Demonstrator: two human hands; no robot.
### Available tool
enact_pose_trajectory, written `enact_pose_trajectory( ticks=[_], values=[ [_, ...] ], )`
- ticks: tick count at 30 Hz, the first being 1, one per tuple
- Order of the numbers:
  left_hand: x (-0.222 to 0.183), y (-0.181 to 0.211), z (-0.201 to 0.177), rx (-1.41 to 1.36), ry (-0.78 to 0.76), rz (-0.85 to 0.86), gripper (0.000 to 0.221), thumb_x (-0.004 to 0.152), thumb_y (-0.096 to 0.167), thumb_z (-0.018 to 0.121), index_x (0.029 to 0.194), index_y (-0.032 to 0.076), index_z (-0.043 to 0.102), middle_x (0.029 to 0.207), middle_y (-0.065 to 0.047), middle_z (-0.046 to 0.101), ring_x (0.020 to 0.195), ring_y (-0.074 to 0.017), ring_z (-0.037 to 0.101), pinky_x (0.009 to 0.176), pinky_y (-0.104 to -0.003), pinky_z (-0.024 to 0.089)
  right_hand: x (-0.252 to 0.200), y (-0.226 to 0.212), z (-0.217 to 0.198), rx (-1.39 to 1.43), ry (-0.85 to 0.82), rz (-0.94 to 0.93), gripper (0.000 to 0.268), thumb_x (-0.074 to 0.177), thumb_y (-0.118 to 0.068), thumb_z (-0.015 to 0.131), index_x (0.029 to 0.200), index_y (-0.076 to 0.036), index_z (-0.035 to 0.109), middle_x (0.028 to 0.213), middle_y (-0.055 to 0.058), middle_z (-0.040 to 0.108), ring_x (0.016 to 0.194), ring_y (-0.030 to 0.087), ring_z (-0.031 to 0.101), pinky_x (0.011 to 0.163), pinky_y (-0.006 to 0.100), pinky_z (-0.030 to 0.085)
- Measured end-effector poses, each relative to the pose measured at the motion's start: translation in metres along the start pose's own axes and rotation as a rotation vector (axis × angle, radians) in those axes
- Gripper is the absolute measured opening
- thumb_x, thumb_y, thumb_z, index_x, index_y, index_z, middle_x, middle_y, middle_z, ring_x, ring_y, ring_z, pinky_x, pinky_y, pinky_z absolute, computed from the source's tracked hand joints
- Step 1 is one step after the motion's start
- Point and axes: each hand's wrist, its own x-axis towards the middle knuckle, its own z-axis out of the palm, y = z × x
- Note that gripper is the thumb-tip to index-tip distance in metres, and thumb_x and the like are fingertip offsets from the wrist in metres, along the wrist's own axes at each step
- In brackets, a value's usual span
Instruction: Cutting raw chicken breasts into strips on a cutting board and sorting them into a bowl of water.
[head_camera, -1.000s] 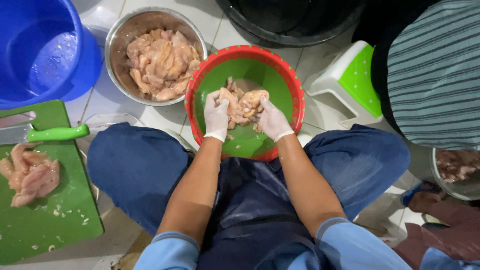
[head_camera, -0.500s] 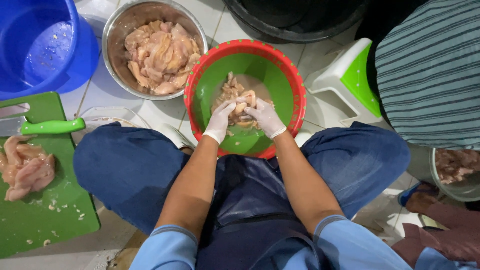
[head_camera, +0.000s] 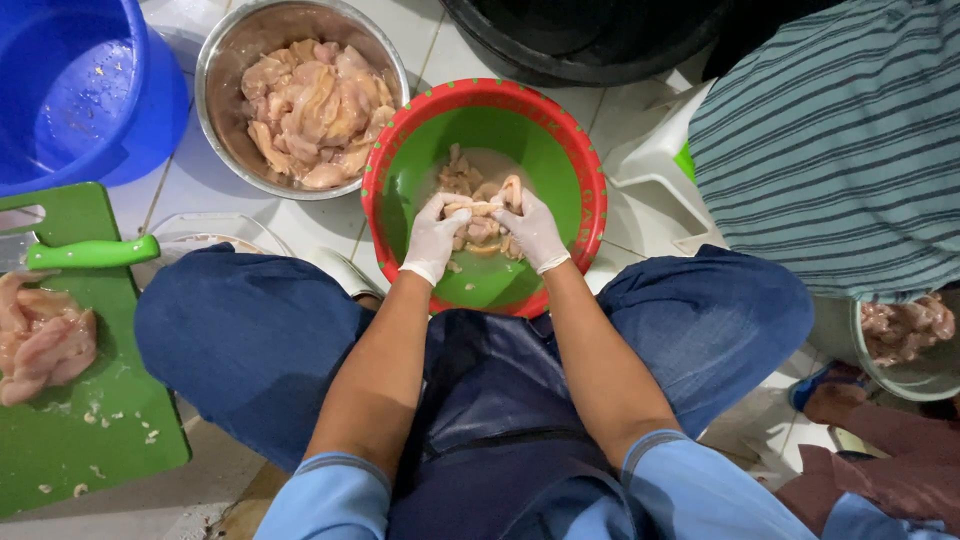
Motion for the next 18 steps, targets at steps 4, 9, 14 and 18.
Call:
enact_pose_trajectory(
  ticks=[4,9,14,18],
  values=[
    [0.007,-0.006,-0.005,0.062,0.044,0.026,0.020,0.079,0.010,0.073,0.098,0.018,0.075,0.085,-0.004,0.069,0.079,-0.0123,0.059,0.077,-0.029,0.052,0.004,-0.005,-0.004,-0.063,0.028,0.000,0.018,0.082,-0.007,0.070,0.100,-0.011,0.072,0.079,0.006,0.071,0.054,0.009,0.066,0.043,0.019,0.053],
    [0.010,-0.022,-0.009,0.145,0.206,0.012,0.024,0.076,0.011,0.072,0.096,0.023,0.074,0.085,-0.005,0.069,0.078,-0.0142,0.064,0.078,-0.031,0.053,0.025,0.036,-0.035,-0.180,0.095,-0.019,0.022,0.091,0.000,0.058,0.110,-0.007,0.067,0.104,0.008,0.074,0.080,0.013,0.071,0.055,0.016,0.057],
    [0.016,-0.037,-0.017,0.135,0.310,-0.121,0.018,0.073,0.014,0.071,0.089,0.024,0.073,0.075,-0.003,0.069,0.068,-0.0114,0.064,0.057,-0.022,0.058,0.024,0.053,-0.060,-0.718,0.119,0.110,0.023,0.096,-0.034,0.053,0.105,-0.016,0.064,0.110,0.008,0.070,0.108,0.032,0.064,0.094,0.046,0.052],
    [0.015,-0.035,-0.022,0.065,0.409,-0.145,0.018,0.075,0.013,0.069,0.091,0.021,0.073,0.078,-0.003,0.068,0.070,-0.0108,0.062,0.057,-0.020,0.056,0.041,0.111,-0.075,-0.961,0.113,0.226,0.026,0.092,-0.046,0.052,0.101,-0.026,0.067,0.105,0.005,0.070,0.105,0.029,0.066,0.093,0.044,0.053]
  ],
)
